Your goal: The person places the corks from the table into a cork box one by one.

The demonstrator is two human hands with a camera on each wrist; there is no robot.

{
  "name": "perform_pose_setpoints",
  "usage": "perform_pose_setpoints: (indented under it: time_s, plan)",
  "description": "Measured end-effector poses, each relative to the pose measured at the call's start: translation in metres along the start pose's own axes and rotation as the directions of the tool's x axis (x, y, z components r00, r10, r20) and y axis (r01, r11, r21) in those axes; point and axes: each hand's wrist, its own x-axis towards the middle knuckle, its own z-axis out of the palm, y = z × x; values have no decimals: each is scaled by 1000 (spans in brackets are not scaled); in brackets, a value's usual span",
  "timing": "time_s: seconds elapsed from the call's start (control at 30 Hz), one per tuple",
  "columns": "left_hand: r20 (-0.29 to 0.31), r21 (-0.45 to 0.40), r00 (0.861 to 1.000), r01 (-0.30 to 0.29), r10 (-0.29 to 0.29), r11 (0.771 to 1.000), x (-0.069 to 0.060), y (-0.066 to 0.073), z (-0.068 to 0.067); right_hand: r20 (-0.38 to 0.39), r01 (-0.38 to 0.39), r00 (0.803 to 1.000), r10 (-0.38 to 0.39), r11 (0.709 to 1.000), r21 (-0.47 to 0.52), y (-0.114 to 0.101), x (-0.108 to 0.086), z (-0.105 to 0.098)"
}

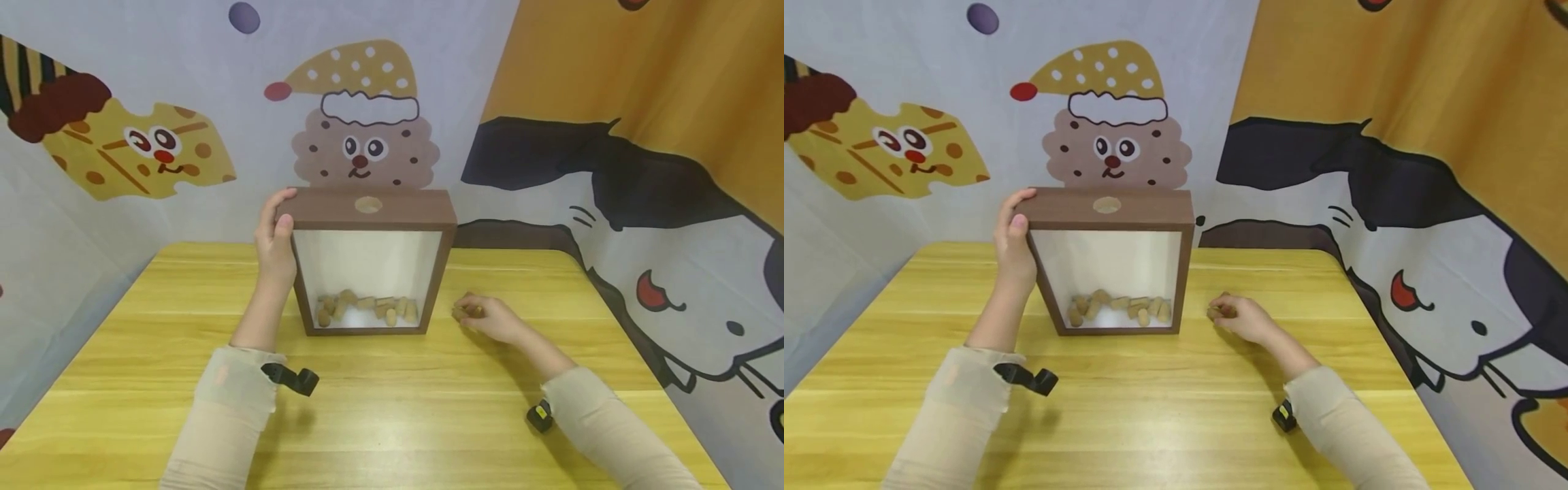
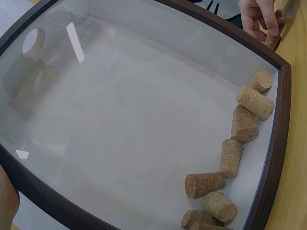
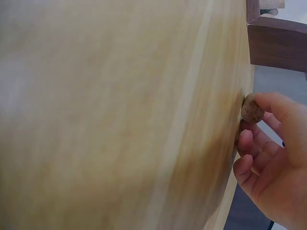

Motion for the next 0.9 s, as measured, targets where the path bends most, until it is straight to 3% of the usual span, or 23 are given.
perform_pose_setpoints:
  time_s: [0.2, 0.37, 0.7, 0.9]
  plan:
    - [-1, -8, 1000, 4, -4, 1000, 0, 0, 0, -12, -5, 1000, 5, 1000, -2, 3, 0, 1]
    - [2, 9, 1000, 12, -12, 1000, 0, 0, -1, -83, 24, 996, -24, 1000, -7, -2, -2, -1]
    - [-1, -11, 1000, 4, -4, 1000, 0, -2, 0, -211, 63, 976, -58, 998, 17, -46, -17, -23]
    - [0, -9, 1000, 0, 0, 1000, 0, -2, 0, -310, 158, 941, -137, 986, 45, -77, -28, -35]
